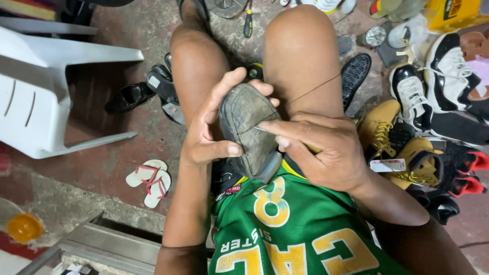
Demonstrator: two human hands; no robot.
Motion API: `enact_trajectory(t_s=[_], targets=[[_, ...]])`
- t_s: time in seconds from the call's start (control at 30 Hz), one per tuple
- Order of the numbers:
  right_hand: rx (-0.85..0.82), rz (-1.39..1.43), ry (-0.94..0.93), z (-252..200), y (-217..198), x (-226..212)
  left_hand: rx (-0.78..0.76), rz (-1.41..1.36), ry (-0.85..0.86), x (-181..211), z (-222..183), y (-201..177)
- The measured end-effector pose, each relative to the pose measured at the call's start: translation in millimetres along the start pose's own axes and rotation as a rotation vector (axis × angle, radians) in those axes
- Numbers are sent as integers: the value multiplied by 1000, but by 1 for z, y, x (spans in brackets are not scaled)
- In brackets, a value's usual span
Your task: The person uses a specialized needle and thread to stitch the upper portion of a black leather shoe back to its sole, pulling the thread through the material by hand while supporting the shoe on their lap.
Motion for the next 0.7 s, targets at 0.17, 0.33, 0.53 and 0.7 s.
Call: enact_trajectory(t_s=[0.17, 0.33, 0.53, 0.7], targets=[[-21, 30, 16, 4, 13, -3, -37, -34, 15, 1, -2, 0], [-23, -28, -39, 3, 12, -9, -63, -43, 22, 2, -2, 2], [-15, -154, -70, 3, 7, -13, -54, 49, -3, 3, -1, 2], [-20, -295, -61, -3, -5, -23, -25, 335, -4, 12, 4, 11]])
Point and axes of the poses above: each hand's wrist, its own z-axis towards the middle knuckle, its own y-axis out of the palm, x = y × z, the point moved 8 cm from there along z, towards the middle knuckle, and after that the axes turned 2 degrees about y, right-handed, at the moved point
